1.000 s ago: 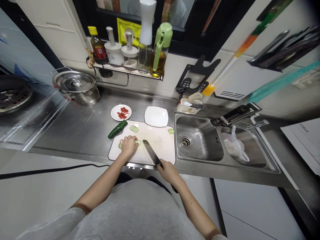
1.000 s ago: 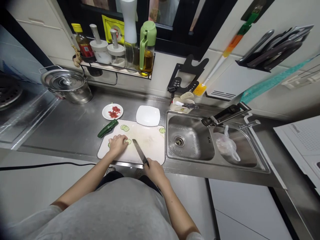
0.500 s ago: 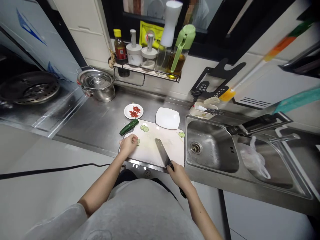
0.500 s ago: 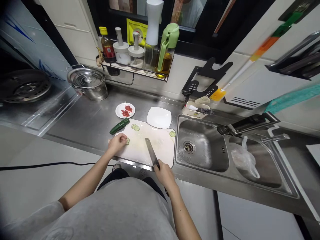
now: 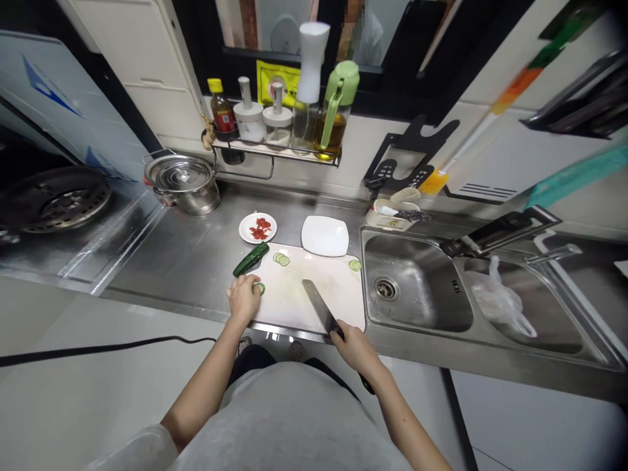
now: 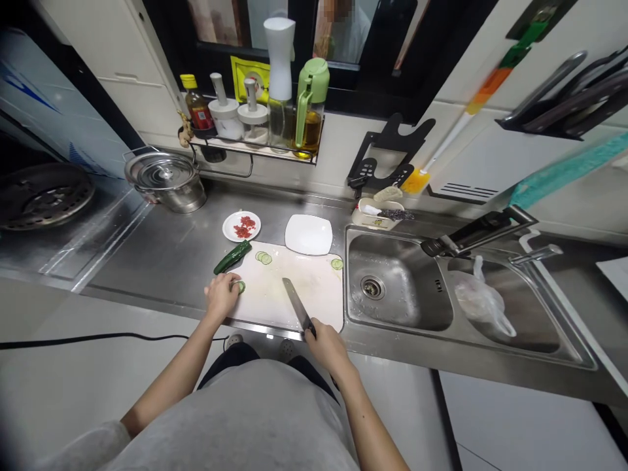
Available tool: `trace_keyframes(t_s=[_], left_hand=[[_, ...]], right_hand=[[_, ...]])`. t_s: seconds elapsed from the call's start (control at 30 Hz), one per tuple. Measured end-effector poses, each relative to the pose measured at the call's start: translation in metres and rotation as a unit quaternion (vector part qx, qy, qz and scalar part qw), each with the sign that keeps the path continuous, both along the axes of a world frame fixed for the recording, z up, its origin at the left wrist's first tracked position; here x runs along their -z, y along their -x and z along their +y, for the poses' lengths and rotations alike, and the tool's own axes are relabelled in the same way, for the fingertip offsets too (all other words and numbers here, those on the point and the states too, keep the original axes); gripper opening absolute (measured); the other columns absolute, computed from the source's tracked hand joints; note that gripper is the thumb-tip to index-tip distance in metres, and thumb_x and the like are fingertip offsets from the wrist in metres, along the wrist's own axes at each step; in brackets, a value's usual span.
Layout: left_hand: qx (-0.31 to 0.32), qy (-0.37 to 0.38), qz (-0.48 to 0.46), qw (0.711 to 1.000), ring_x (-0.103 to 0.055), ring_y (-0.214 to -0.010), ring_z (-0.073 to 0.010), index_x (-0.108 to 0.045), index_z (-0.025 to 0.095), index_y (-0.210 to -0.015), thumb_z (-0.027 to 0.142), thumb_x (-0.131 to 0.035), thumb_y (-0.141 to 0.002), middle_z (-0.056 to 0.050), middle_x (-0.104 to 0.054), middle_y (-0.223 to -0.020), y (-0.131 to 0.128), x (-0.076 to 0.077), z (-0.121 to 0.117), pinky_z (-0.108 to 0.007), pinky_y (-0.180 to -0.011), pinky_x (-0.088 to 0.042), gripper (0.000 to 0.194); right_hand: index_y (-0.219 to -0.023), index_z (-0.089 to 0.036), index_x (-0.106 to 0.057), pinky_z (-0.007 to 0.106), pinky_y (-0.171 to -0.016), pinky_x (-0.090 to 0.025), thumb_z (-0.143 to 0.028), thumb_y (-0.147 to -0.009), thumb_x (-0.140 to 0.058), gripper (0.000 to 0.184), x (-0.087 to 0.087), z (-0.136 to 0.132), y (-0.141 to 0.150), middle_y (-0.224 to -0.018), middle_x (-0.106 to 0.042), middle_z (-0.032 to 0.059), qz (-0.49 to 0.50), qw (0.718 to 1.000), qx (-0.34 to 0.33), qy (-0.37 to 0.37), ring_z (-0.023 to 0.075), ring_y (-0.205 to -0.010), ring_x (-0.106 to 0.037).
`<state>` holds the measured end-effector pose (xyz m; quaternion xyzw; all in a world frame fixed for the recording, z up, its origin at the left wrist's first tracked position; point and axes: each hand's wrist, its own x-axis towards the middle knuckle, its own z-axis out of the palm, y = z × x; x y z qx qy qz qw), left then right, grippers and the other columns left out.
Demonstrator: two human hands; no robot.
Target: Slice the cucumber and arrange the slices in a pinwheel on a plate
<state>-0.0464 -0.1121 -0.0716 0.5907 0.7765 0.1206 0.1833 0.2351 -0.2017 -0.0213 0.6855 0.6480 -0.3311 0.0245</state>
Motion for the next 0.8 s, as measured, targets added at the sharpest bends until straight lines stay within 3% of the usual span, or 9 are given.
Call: trace_keyframes(t_s=[0.17, 0.37, 0.57, 0.8], left_hand=[[0.033, -0.017, -0.005, 0.999, -0.050, -0.110, -0.0286, -0.062, 0.028, -0.113, 0.029, -0.048, -0.085, -0.008, -0.060, -0.115, -0.020, -0.004, 0.015, -0.043, -0.093, -0.032, 0.031], [0.077, -0.019, 0.041, 0.996, -0.044, -0.114, -0.0310, -0.050, 0.030, -0.133, 0.035, -0.048, -0.087, -0.012, -0.052, -0.124, -0.047, -0.011, 0.049, -0.044, -0.094, -0.031, 0.046], [0.155, -0.024, 0.078, 0.985, -0.046, -0.110, -0.0302, -0.057, 0.030, -0.123, 0.033, -0.044, -0.090, -0.012, -0.056, -0.117, -0.054, -0.007, 0.065, -0.044, -0.091, -0.030, 0.035], [0.127, -0.014, 0.057, 0.990, -0.050, -0.108, -0.0296, -0.061, 0.025, -0.106, 0.031, -0.050, -0.086, -0.011, -0.059, -0.111, -0.053, -0.003, 0.077, -0.041, -0.088, -0.032, 0.023]], right_hand=[[-0.091, -0.018, -0.058, 0.023, -0.060, -0.026, -0.027, -0.091, -0.042, 0.018, -0.001, 0.000, -0.002, -0.082, -0.066, 0.0058, 0.003, 1.000, 0.006, -0.003, 0.0164, -0.075, -0.057], [-0.094, -0.019, -0.059, 0.024, -0.059, -0.025, -0.028, -0.092, -0.042, 0.019, -0.004, 0.003, -0.001, -0.084, -0.066, 0.0063, -0.005, 1.000, 0.007, 0.000, 0.0166, -0.075, -0.057], [-0.095, -0.019, -0.059, 0.025, -0.059, -0.024, -0.029, -0.092, -0.042, 0.020, -0.005, 0.006, 0.000, -0.086, -0.066, 0.0064, -0.012, 1.000, 0.004, -0.003, 0.0173, -0.078, -0.058], [-0.094, -0.019, -0.059, 0.026, -0.058, -0.023, -0.030, -0.091, -0.041, 0.021, -0.001, 0.005, 0.001, -0.087, -0.067, 0.0075, -0.030, 1.000, 0.006, -0.004, 0.0188, -0.079, -0.060]])
